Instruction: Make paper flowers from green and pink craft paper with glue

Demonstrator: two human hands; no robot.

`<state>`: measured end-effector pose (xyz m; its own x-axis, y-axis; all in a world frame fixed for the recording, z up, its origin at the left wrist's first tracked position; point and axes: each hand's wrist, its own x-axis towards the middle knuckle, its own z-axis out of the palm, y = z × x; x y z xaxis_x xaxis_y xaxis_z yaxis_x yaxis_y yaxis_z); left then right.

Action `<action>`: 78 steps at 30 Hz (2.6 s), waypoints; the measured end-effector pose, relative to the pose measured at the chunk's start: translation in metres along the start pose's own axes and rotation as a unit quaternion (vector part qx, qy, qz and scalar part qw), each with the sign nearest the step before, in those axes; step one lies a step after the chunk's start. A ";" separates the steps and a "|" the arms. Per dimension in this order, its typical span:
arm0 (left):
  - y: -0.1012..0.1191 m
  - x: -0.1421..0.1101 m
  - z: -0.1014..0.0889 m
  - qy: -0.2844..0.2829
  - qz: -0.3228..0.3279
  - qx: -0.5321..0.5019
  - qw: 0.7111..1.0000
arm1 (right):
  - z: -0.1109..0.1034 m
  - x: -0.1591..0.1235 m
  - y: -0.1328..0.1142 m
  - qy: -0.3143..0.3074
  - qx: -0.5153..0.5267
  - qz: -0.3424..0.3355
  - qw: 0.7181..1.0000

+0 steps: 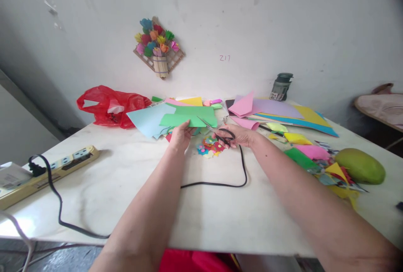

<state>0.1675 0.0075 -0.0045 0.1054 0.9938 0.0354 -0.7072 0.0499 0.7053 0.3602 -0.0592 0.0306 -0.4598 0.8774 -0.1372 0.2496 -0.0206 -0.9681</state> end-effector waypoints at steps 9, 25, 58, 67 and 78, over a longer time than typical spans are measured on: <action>0.002 0.002 -0.007 -0.035 -0.021 0.011 0.999 | -0.001 -0.003 0.000 -0.034 -0.018 -0.006 0.999; 0.011 0.000 -0.011 -0.085 -0.023 0.086 0.992 | 0.004 -0.002 0.001 -0.054 -0.040 0.003 0.998; 0.010 0.006 -0.015 -0.088 0.002 0.085 0.992 | 0.008 0.005 0.007 -0.066 -0.052 0.023 0.996; 0.011 0.005 -0.014 -0.083 -0.001 0.087 0.993 | 0.005 0.009 0.013 -0.068 -0.050 0.015 0.996; 0.010 0.005 -0.013 -0.074 -0.002 0.086 0.994 | 0.006 0.009 0.014 -0.051 -0.061 0.020 0.997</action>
<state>0.1512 0.0143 -0.0065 0.2188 0.9675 0.1269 -0.5780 0.0237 0.8157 0.3548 -0.0542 0.0148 -0.5303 0.8235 -0.2017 0.3689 0.0100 -0.9294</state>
